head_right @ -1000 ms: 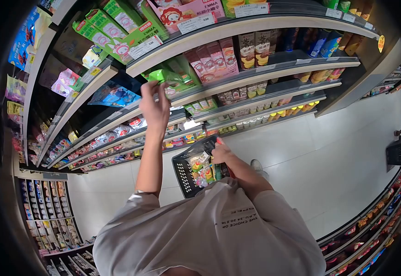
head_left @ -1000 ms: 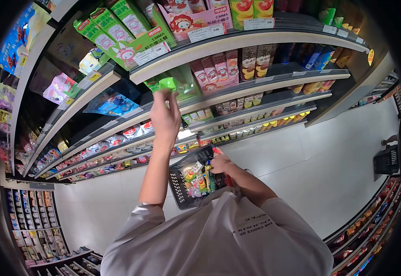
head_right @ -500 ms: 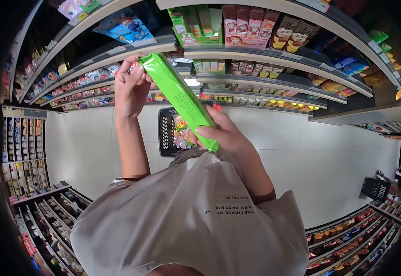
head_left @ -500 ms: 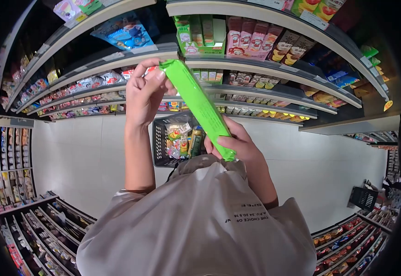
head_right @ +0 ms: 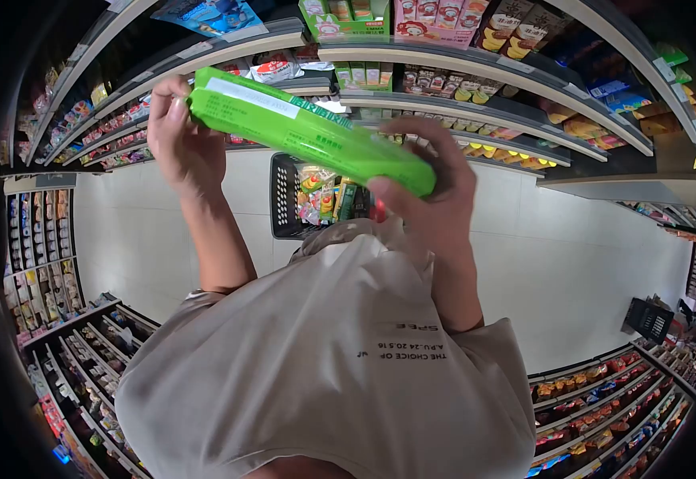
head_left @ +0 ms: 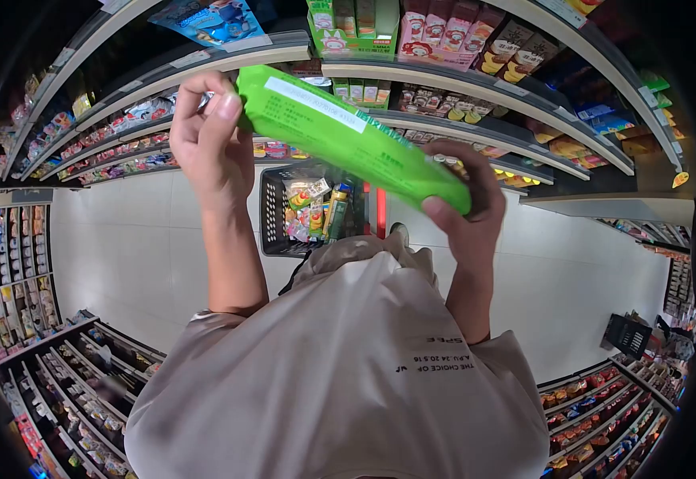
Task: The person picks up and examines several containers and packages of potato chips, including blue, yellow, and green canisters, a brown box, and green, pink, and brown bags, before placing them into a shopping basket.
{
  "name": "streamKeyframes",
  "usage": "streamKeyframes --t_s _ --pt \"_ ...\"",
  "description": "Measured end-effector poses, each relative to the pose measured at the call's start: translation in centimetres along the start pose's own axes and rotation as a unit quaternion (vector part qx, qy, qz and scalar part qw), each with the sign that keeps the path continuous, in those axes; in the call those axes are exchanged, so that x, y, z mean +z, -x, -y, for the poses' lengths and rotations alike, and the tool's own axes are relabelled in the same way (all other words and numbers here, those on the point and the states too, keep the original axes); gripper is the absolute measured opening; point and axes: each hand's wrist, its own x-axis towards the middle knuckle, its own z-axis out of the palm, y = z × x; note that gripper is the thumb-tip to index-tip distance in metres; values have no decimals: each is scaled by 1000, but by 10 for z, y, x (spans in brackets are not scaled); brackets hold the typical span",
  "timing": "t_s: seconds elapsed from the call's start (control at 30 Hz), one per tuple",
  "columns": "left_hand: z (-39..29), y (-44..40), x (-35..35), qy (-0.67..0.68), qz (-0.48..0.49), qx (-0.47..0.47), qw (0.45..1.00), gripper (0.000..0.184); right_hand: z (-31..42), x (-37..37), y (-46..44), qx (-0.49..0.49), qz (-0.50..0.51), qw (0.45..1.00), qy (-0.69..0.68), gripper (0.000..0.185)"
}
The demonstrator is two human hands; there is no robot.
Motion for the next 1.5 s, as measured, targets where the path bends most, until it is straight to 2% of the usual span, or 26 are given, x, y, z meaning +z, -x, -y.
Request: streamKeyframes --t_s 0.03,0.1,0.2,0.47,0.53,0.57,0.63,0.73,0.9,0.97,1.07,1.17,1.3,1.37,1.5 --pt "-4 3 3 10 -14 16 1000 22 -1 -6 -4 -55 -21 997 40 47" --pt "-8 10 7 -4 -11 15 1000 23 -3 -15 -7 -117 -71 990 31 51" --pt "-9 11 3 30 65 24 997 27 6 -19 -8 -133 -100 986 28 56" --pt "-10 18 3 50 71 34 996 35 10 -24 -7 -195 -108 975 14 63" --pt "-13 19 11 9 66 56 996 48 11 -24 -7 -200 -109 974 14 63" --pt "-14 19 9 9 67 56 996 48 12 -24 -6 -203 -108 973 14 64" --pt "-15 19 2 -42 108 49 992 69 12 -25 -5 -204 -110 973 14 63" --pt "-17 21 -3 -79 116 43 989 77 9 -31 -5 -199 -110 974 15 62" --pt "-20 26 8 -113 118 53 985 76 9 -36 -6 -192 -100 975 49 62" --pt "-22 29 24 -94 39 26 994 64 10 -39 -6 -194 -93 975 59 62" --pt "-24 29 17 -99 93 10 991 58 11 -42 -6 -197 -85 974 69 62" --pt "-26 29 15 -97 93 -20 991 56 11 -43 -5 -201 -77 973 84 62" --pt "-21 24 17 -69 107 1 992 49 9 -46 -5 -219 -69 967 110 61" --pt "-20 23 21 -105 56 19 993 39 9 -45 -5 -229 -63 965 108 61" --pt "-17 20 15 -95 81 26 992 31 10 -46 -6 -257 -56 955 138 61"
